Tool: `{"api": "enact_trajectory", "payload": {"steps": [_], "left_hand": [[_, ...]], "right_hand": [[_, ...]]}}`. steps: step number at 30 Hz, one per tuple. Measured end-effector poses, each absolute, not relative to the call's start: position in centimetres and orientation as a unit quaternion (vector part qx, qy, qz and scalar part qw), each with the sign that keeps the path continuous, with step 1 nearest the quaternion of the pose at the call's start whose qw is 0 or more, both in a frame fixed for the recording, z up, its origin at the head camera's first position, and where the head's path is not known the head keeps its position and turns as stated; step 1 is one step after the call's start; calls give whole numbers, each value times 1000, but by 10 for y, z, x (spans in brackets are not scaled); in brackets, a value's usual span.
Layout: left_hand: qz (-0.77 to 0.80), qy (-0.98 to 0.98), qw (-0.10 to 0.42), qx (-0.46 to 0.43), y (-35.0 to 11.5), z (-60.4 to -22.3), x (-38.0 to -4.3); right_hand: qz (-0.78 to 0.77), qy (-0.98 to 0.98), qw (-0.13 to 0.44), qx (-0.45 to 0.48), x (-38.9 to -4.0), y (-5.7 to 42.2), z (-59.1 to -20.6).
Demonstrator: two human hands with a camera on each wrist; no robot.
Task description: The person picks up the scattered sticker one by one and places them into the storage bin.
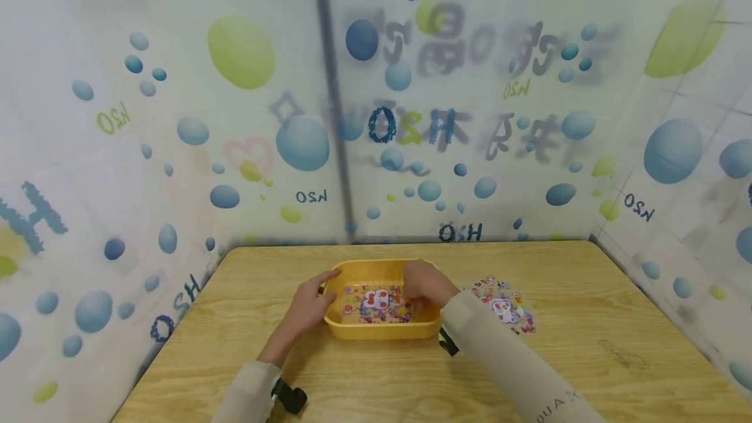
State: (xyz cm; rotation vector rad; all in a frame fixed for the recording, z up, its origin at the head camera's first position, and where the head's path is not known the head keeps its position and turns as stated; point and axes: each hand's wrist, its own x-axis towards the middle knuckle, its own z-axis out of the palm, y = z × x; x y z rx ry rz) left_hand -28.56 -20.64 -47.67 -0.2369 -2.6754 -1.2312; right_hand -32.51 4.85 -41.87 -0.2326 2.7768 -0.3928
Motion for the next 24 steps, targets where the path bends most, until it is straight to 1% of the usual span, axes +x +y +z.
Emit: {"api": "enact_trajectory", "payload": {"steps": [9,15,20,24], "left_hand": [[-416,-902,87,-73,-206,-476,-283],[-418,-901,88,-74,-205,-475,-284],[-419,-901,87,-68,-206,-476,-283],[-420,-900,90,-71,-205,-476,-283]], "right_hand": [[-145,974,161,-65,-320,47,-417],[-133,978,146,-70,-320,48,-418],[-147,975,136,-95,-318,52,-413],[-187,968,108,-131,-311,62,-402]]}}
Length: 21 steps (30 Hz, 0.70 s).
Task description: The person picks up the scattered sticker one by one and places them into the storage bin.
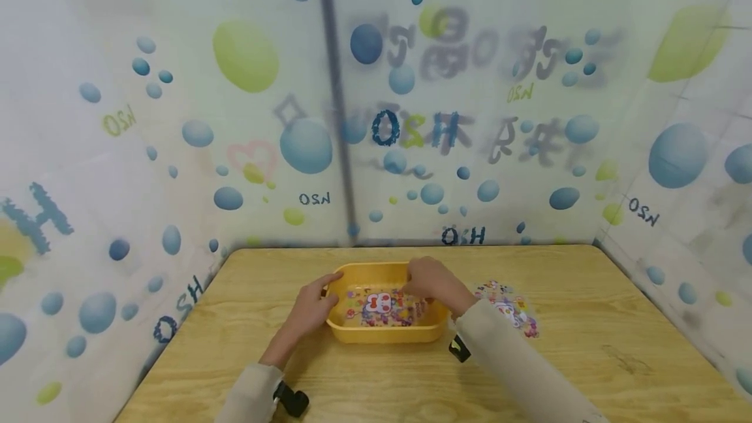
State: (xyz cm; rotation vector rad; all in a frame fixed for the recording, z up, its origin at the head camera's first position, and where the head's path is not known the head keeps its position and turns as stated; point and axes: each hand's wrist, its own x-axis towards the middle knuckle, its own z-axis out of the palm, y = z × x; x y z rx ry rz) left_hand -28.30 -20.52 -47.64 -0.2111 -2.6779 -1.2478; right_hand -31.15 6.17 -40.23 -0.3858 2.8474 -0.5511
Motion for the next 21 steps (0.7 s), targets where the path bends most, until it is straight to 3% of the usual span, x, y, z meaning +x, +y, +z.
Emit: {"api": "enact_trajectory", "payload": {"steps": [9,21], "left_hand": [[-417,-902,93,-68,-203,-477,-285],[-411,-904,96,-66,-203,-477,-285]], "right_hand": [[-257,950,10,-176,-291,93,-388],[-329,923,-45,-195,-277,151,-384]]}}
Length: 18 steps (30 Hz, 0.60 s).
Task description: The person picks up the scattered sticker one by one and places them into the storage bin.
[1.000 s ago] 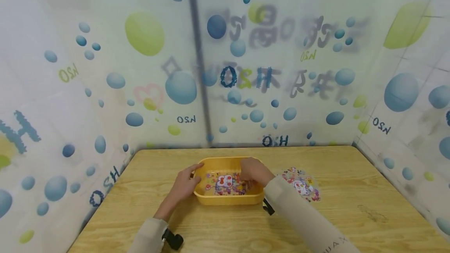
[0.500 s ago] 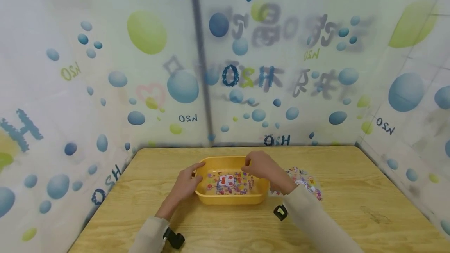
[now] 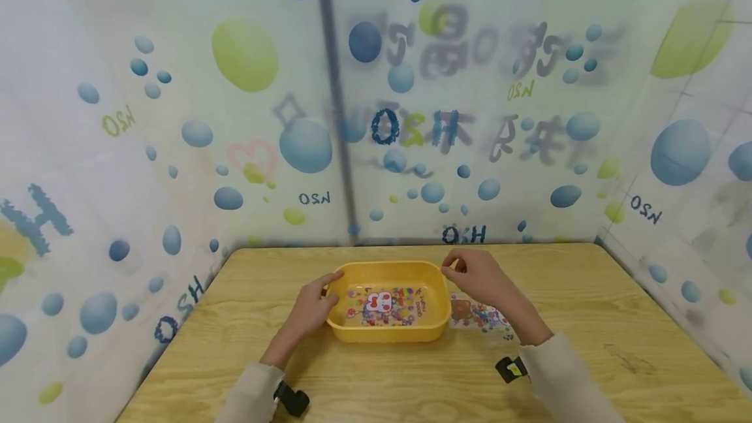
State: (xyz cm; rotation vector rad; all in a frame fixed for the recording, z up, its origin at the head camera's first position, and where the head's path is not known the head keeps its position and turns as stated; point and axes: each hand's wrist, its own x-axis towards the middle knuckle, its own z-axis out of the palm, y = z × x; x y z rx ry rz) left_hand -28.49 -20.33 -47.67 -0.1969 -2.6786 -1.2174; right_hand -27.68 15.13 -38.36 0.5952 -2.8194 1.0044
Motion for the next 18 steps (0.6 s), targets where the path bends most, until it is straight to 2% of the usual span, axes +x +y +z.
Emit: {"api": "enact_trajectory", "payload": {"steps": [7,18], "left_hand": [[-413,-903,95,-72,-203,-476,-286],[-416,-903,87,-65,-203,-476,-285]], "right_hand": [[347,-918,60,181,-274,182,-386],[344,-923,22,169,-275,218,-399]]}}
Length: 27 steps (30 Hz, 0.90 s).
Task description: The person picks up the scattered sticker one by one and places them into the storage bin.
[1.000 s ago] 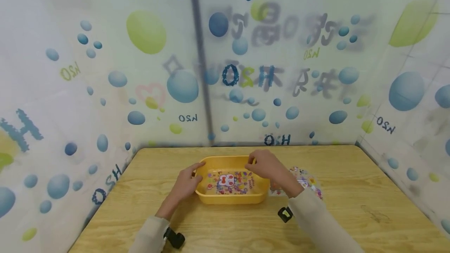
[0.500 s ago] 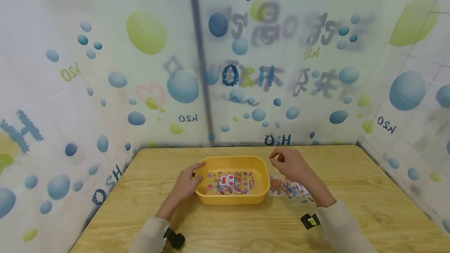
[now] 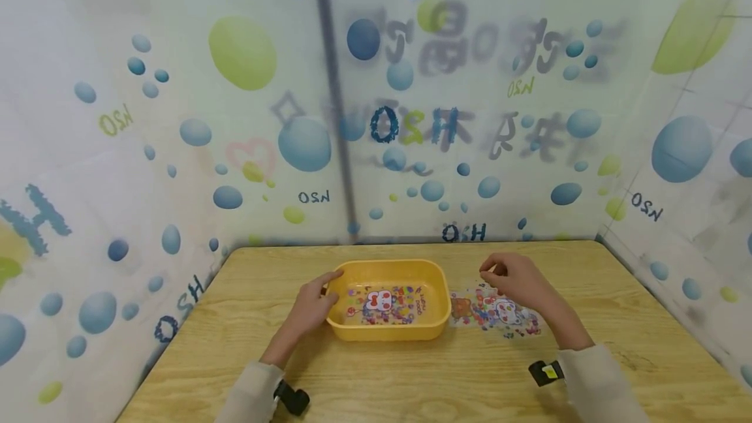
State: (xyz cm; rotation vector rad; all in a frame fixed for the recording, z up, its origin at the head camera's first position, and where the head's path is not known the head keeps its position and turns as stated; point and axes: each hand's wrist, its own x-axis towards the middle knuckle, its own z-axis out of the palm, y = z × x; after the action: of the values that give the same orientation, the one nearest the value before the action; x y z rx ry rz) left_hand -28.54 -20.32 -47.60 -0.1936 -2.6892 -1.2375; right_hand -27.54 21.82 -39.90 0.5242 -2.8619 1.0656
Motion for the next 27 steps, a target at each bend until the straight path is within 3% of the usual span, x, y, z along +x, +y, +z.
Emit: {"api": "enact_trajectory", "payload": {"steps": [17,27], "left_hand": [[-417,-902,92,-70,-204,-475,-284],[-416,-902,93,-70,-204,-474,-282]], "right_hand": [[330,-930,-69,143,-289,268,-417],[260,-960,-67,82,-300,284,-431]]}}
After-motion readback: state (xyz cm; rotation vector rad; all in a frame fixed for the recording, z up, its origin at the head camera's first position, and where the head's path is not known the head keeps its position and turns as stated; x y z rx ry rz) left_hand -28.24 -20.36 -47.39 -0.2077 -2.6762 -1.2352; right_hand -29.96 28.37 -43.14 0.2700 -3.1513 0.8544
